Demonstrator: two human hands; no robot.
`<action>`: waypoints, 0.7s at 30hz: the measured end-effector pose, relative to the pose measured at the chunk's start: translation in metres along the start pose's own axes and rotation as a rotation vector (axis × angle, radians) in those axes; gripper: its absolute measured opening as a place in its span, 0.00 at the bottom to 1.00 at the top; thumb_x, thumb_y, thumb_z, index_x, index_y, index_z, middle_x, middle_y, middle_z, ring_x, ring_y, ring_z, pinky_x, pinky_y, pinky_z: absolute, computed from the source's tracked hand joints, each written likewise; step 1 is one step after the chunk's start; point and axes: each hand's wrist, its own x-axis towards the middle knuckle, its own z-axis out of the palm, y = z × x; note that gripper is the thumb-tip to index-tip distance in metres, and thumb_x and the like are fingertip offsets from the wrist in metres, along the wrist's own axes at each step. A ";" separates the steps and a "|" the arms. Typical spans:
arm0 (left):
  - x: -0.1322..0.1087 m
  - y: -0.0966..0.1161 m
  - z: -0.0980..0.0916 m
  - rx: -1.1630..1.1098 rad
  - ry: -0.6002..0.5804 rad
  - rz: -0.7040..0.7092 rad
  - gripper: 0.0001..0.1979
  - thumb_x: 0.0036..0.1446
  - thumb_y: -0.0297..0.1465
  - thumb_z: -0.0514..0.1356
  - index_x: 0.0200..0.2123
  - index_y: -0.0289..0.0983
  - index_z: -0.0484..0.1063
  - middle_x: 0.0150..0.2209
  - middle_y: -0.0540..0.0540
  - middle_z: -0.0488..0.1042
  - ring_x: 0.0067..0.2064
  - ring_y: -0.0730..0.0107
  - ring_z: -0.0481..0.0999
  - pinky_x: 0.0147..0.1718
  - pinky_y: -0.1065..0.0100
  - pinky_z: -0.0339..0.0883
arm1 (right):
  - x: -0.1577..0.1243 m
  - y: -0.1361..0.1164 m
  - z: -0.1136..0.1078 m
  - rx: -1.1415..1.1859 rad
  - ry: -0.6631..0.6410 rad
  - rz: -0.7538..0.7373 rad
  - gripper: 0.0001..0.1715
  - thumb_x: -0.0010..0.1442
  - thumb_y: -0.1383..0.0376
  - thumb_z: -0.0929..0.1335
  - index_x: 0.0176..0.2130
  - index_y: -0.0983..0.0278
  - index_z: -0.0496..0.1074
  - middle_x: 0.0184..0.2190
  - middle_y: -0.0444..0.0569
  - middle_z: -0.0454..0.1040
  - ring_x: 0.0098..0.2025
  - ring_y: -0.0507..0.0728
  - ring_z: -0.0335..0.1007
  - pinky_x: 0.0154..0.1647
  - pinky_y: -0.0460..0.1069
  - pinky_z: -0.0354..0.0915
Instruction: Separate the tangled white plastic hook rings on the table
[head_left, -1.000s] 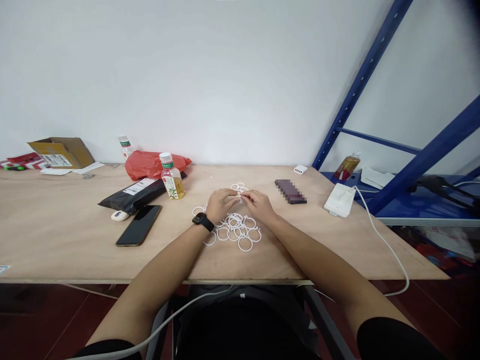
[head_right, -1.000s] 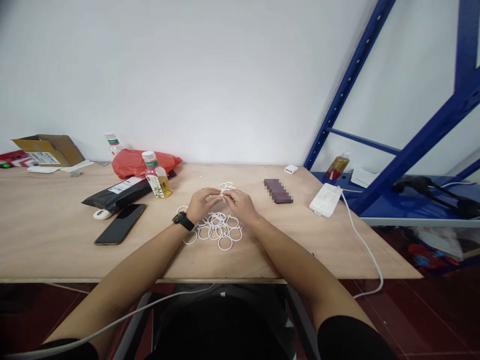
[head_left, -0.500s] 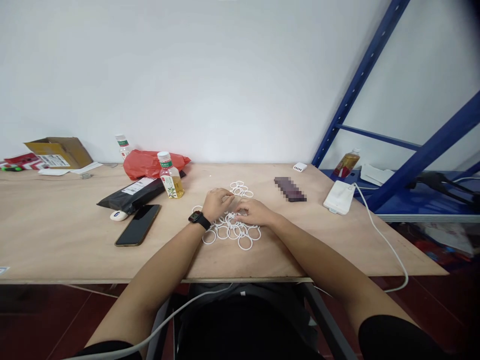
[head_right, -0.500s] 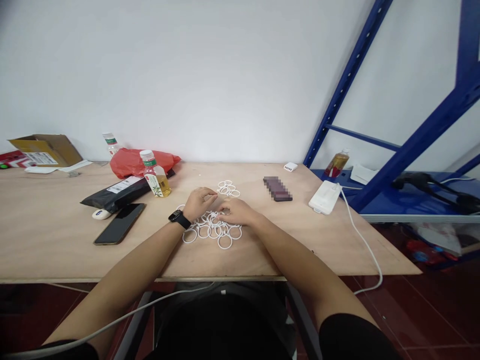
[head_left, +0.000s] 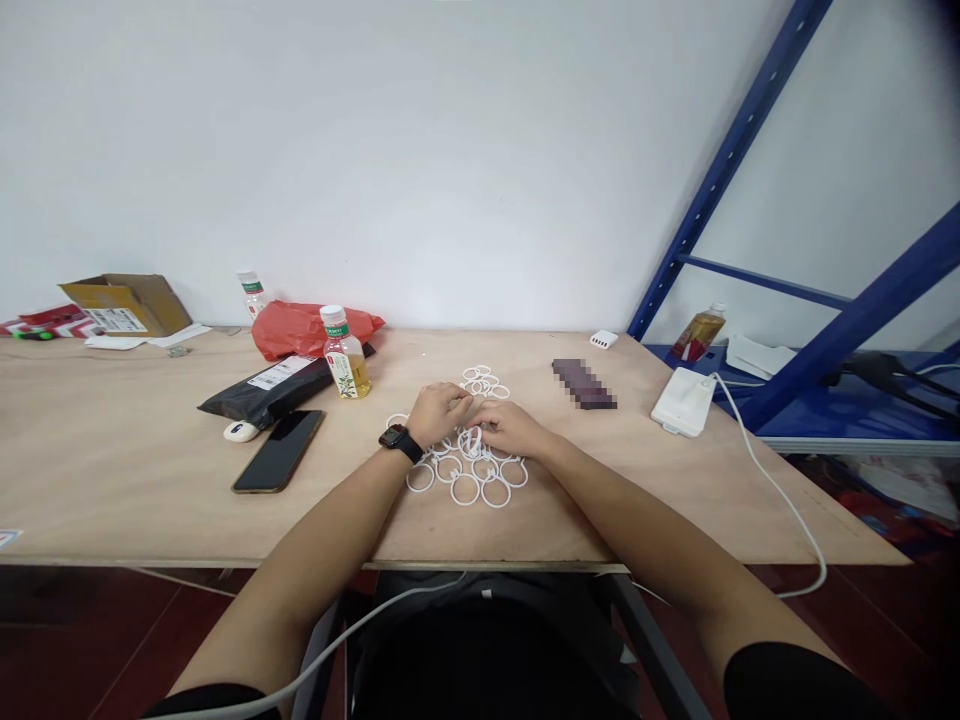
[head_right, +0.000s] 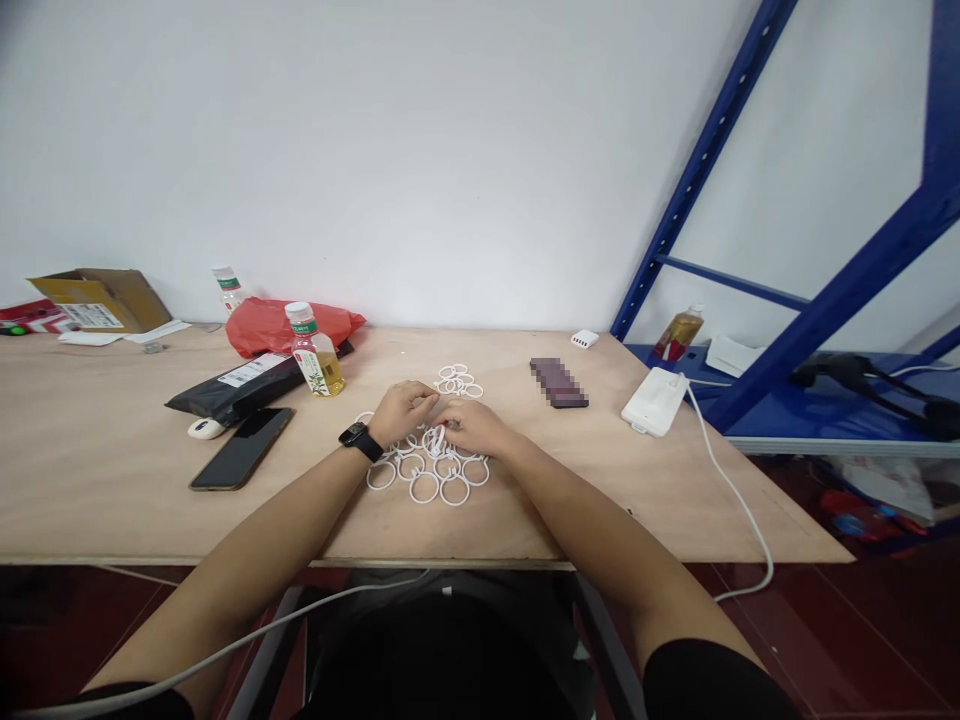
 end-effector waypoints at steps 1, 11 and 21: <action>0.000 0.000 0.000 -0.003 -0.006 0.001 0.11 0.61 0.34 0.56 0.34 0.37 0.77 0.36 0.46 0.80 0.40 0.65 0.76 0.44 0.63 0.66 | 0.000 0.000 -0.001 0.010 0.024 -0.002 0.11 0.58 0.69 0.68 0.39 0.60 0.79 0.36 0.48 0.77 0.40 0.55 0.72 0.43 0.49 0.65; -0.001 0.009 -0.005 -0.133 0.001 0.056 0.12 0.62 0.31 0.53 0.42 0.37 0.76 0.41 0.43 0.79 0.44 0.64 0.76 0.48 0.61 0.67 | 0.002 0.002 0.001 0.247 0.343 0.334 0.12 0.56 0.67 0.65 0.36 0.63 0.79 0.28 0.45 0.76 0.29 0.52 0.68 0.31 0.46 0.62; -0.003 0.011 -0.003 -0.207 -0.108 0.057 0.19 0.54 0.29 0.59 0.50 0.36 0.71 0.40 0.45 0.78 0.40 0.66 0.77 0.45 0.64 0.69 | 0.005 0.011 0.005 0.644 0.510 0.415 0.09 0.51 0.60 0.69 0.31 0.64 0.72 0.24 0.42 0.71 0.25 0.50 0.63 0.26 0.44 0.60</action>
